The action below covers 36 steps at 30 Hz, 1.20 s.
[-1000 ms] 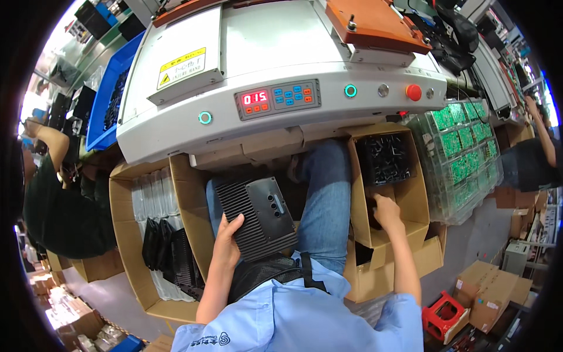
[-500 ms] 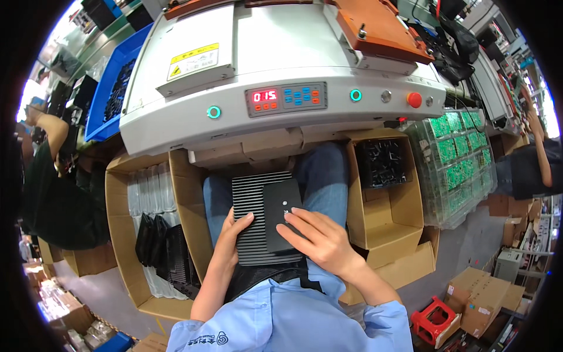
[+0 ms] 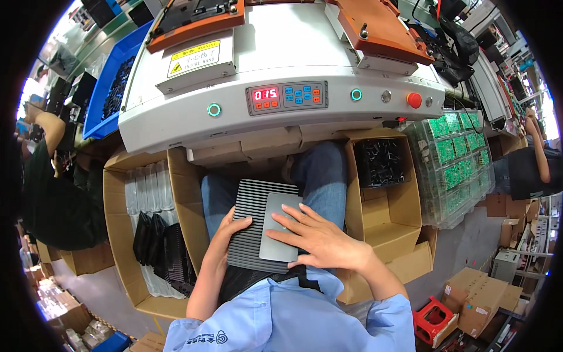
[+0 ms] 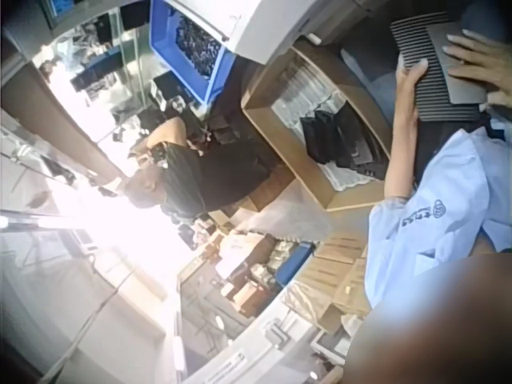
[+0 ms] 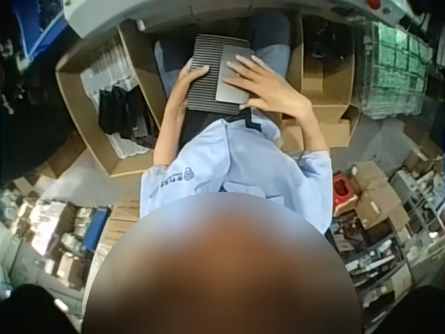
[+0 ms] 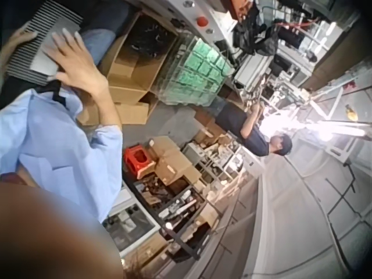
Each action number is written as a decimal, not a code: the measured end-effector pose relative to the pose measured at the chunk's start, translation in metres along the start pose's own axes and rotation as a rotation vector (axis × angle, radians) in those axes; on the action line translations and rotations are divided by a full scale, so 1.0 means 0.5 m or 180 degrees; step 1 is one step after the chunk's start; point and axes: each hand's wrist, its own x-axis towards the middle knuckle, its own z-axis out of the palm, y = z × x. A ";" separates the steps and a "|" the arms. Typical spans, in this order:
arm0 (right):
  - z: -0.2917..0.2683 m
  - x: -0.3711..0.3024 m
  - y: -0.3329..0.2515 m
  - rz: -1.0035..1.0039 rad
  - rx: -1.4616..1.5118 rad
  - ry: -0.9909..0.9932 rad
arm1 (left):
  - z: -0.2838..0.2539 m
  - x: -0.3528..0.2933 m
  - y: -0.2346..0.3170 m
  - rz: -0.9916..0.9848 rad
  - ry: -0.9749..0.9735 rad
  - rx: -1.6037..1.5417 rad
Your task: Assembling electronic modules by placing components into a press machine and organizing them in boxes.
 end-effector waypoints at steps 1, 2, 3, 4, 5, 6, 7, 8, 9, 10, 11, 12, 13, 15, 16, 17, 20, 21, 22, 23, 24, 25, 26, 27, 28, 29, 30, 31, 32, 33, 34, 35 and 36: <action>0.002 0.001 0.004 -0.0001 0.0003 -0.0002 | -0.007 0.003 0.003 -0.0104 -0.0056 -0.0058; 0.004 0.002 0.008 -0.0091 -0.0002 -0.0026 | -0.010 0.006 0.005 -0.0207 -0.0113 -0.0117; 0.006 0.004 0.011 -0.0181 -0.0002 -0.0049 | 0.001 0.000 0.013 -0.0201 -0.0046 -0.0075; 0.003 0.007 0.013 -0.0182 0.0004 -0.0046 | 0.005 -0.001 0.018 -0.0204 -0.0043 -0.0071; -0.002 0.011 0.013 -0.0208 -0.0094 -0.0136 | 0.007 -0.001 0.022 -0.0306 -0.0008 -0.0138; -0.007 0.016 0.009 -0.0229 -0.0194 -0.0220 | 0.008 -0.001 0.026 -0.0409 0.0021 -0.0199; -0.015 0.019 0.001 -0.0292 -0.0384 -0.0027 | 0.010 -0.002 0.028 -0.0467 0.0011 -0.0232; -0.009 0.020 0.009 -0.0272 -0.0396 -0.0009 | 0.012 -0.005 0.030 -0.0470 -0.0013 -0.0217; 0.004 0.023 0.020 -0.0483 -0.0527 0.0142 | 0.012 -0.013 0.032 -0.0703 0.0040 -0.0188; 0.006 0.025 0.028 -0.0681 -0.0685 0.0290 | 0.012 -0.013 0.032 -0.0929 0.0069 -0.0158; -0.001 0.031 0.020 -0.0746 -0.0440 0.0445 | -0.003 -0.003 0.021 -0.1056 -0.0171 -0.0389; 0.008 0.033 0.025 -0.0806 -0.0144 0.0649 | -0.042 0.009 -0.009 -0.1305 -0.0118 -0.0758; 0.017 0.033 0.035 -0.0751 0.0188 0.0686 | -0.045 0.021 -0.021 -0.1630 -0.0090 -0.1134; 0.014 0.040 0.058 -0.0628 0.0877 0.0857 | -0.081 0.049 -0.054 -0.1771 -0.0997 -0.1591; 0.012 0.036 0.068 -0.0616 0.0770 0.0899 | -0.109 0.064 -0.073 -0.1569 -0.1933 -0.1663; 0.016 0.029 0.077 0.0466 0.1297 0.0840 | -0.089 0.062 -0.069 -0.1556 -0.1888 -0.1772; 0.017 0.019 0.081 0.1685 0.2859 0.2108 | -0.061 0.048 -0.036 -0.1153 -0.1939 -0.1696; -0.003 0.010 0.082 0.1712 0.3055 0.2309 | -0.060 0.039 -0.024 -0.1120 -0.2004 -0.1680; -0.037 -0.002 0.076 0.1739 0.3261 0.2502 | -0.064 0.033 -0.012 -0.0825 -0.1831 -0.1428; -0.080 -0.020 0.058 0.1649 0.3225 0.2555 | -0.067 0.027 0.004 -0.0527 -0.1649 -0.1184; -0.139 -0.036 0.024 0.1553 0.3199 0.2602 | -0.060 0.017 0.031 -0.0215 -0.1524 -0.0907; -0.184 -0.056 0.003 0.1467 0.2901 0.2810 | -0.067 0.013 0.046 0.0137 -0.1256 -0.0477; -0.228 -0.073 -0.017 0.1398 0.2600 0.3015 | -0.078 0.009 0.060 0.0471 -0.0985 -0.0058; -0.276 -0.082 -0.040 0.1313 0.2513 0.3175 | -0.082 0.002 0.077 0.0634 -0.0616 0.0074; -0.324 -0.085 -0.047 0.1205 0.2436 0.3325 | -0.095 0.000 0.089 0.0666 -0.0627 0.0071; -0.373 -0.092 -0.040 0.1281 0.2155 0.3431 | -0.110 -0.003 0.098 0.0914 -0.0027 0.0699; -0.421 -0.089 -0.026 0.1330 0.1898 0.3514 | -0.131 -0.008 0.104 0.1169 0.0620 0.1324; -0.466 -0.078 -0.014 0.1441 0.1757 0.3871 | -0.167 -0.008 0.105 0.1194 0.0613 0.1330; -0.513 -0.063 -0.001 0.1553 0.1617 0.4217 | -0.217 -0.005 0.097 0.1829 0.1392 0.2775; -0.559 -0.056 0.016 0.1364 0.1427 0.4030 | -0.252 0.001 0.084 0.2443 0.2156 0.4210; -0.601 -0.057 0.046 0.1185 0.1248 0.3846 | -0.266 0.004 0.072 0.2468 0.2132 0.4207; -0.640 -0.061 0.097 0.1181 0.1127 0.3848 | -0.276 0.011 0.066 0.2466 0.2619 0.4710; -0.670 -0.062 0.153 0.1181 0.1000 0.3854 | -0.287 0.022 0.061 0.2452 0.3118 0.5196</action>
